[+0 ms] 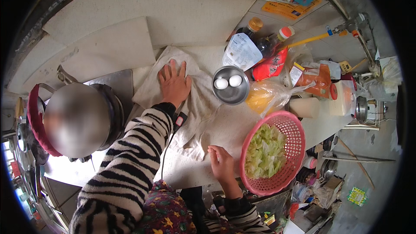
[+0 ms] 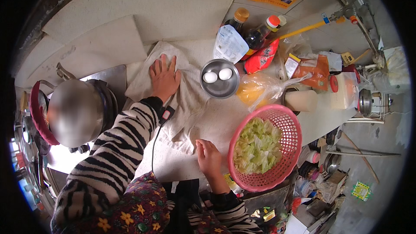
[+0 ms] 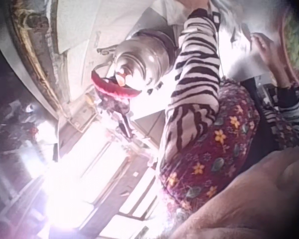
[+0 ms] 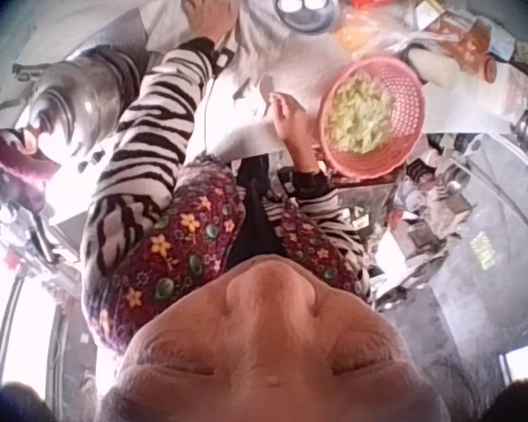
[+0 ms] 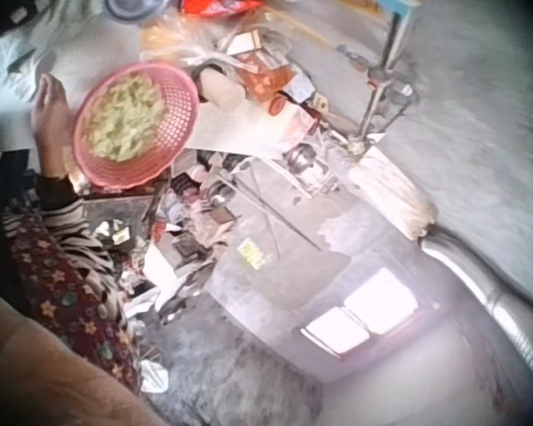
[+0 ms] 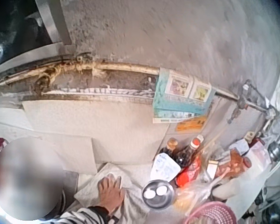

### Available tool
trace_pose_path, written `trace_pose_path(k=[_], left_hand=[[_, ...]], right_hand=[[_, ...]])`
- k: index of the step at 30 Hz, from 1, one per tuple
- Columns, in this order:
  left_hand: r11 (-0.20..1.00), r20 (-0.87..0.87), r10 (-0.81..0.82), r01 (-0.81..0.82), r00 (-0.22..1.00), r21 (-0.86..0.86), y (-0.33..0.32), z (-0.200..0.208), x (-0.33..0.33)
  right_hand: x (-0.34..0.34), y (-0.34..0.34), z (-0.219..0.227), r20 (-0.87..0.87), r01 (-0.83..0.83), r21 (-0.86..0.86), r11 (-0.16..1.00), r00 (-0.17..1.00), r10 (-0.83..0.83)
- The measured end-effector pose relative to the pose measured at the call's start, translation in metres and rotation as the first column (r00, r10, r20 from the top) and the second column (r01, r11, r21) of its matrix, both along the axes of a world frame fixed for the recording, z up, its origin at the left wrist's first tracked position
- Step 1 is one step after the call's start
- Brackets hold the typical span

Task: The person stirs food in a wok on a gas stove, then wipes the countertop with a cloth, and finally writes on a notepad with a red pen. The person handles a wok, ladle, cloth, and pen during the sequence.

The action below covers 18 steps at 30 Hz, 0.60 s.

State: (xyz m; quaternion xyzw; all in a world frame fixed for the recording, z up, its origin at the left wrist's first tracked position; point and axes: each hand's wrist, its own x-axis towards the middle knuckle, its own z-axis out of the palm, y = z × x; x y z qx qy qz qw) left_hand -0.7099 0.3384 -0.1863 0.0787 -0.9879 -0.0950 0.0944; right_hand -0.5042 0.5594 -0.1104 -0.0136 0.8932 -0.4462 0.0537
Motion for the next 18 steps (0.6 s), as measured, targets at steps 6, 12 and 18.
trace_pose_path(k=[6,12,18], left_hand=[[0.996,0.027,0.045,-0.047,0.999,0.070,-0.003,-0.009,0.036],[0.995,0.118,0.024,-0.036,0.993,0.095,0.001,-0.004,0.126],[0.980,0.150,-0.083,0.054,0.985,0.191,0.006,0.011,0.232]], right_hand=[[0.020,0.009,0.006,-0.023,-0.046,0.026,0.999,0.999,0.047],[0.038,0.022,0.015,0.027,-0.096,0.016,0.995,0.995,0.095],[0.062,0.011,0.008,-0.039,-0.330,0.163,0.930,0.939,0.341]])
